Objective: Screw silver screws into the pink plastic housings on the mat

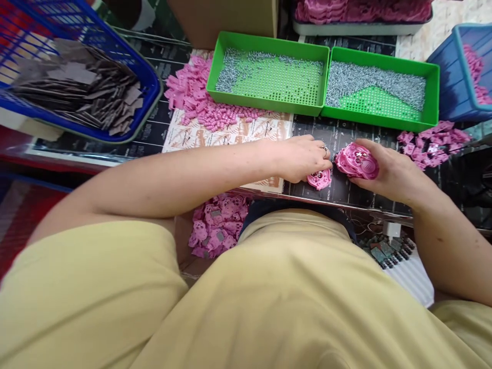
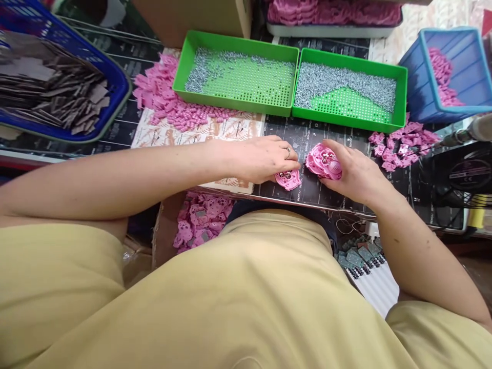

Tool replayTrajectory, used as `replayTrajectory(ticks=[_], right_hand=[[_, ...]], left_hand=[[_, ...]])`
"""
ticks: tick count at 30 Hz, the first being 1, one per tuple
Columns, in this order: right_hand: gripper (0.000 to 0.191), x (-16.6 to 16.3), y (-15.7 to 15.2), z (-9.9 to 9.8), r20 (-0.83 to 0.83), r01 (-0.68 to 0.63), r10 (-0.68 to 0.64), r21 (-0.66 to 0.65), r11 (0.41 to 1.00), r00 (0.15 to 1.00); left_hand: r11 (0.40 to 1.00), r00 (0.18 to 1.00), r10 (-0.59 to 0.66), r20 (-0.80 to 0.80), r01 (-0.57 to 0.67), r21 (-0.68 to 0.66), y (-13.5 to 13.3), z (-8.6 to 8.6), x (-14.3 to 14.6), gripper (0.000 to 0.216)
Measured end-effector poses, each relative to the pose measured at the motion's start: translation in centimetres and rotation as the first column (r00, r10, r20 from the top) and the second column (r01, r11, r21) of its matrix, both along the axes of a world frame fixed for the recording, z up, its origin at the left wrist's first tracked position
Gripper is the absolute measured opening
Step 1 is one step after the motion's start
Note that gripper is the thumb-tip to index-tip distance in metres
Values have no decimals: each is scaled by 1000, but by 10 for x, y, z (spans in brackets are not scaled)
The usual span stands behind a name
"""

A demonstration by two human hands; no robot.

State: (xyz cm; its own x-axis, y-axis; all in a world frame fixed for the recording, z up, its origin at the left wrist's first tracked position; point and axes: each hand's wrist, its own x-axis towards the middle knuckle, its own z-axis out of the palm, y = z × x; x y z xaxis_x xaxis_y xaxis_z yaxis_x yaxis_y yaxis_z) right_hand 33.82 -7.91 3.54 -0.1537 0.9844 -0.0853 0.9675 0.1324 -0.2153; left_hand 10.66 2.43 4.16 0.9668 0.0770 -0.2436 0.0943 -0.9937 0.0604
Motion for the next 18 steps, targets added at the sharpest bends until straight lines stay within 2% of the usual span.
replayTrajectory(ticks=[2,4,8,11,14,18], right_hand=[[75,2,0,1,-21,-7,7,-17,1000,1000],[72,3,0,1,-48,-30,29,-20,999,998],[67,7,-1,0,-83,-87,86,-6,996,993],[69,6,2,-2,-64,-107,106,-10,994,992],[69,4,8,-4,-78,-195,193,-17,981,978],[67,6,15,-2,-101,-298,293,-39,954,951]], left_hand=[[997,997,-69,16,69,-19,7,-1,1,38],[992,992,-85,93,93,-81,13,-3,-4,42],[981,978,43,203,-3,-193,17,-2,-29,39],[986,980,101,173,-76,-146,17,1,-55,38],[991,985,108,131,-96,-98,17,1,-75,37],[988,989,132,67,-126,-90,14,1,-82,39]])
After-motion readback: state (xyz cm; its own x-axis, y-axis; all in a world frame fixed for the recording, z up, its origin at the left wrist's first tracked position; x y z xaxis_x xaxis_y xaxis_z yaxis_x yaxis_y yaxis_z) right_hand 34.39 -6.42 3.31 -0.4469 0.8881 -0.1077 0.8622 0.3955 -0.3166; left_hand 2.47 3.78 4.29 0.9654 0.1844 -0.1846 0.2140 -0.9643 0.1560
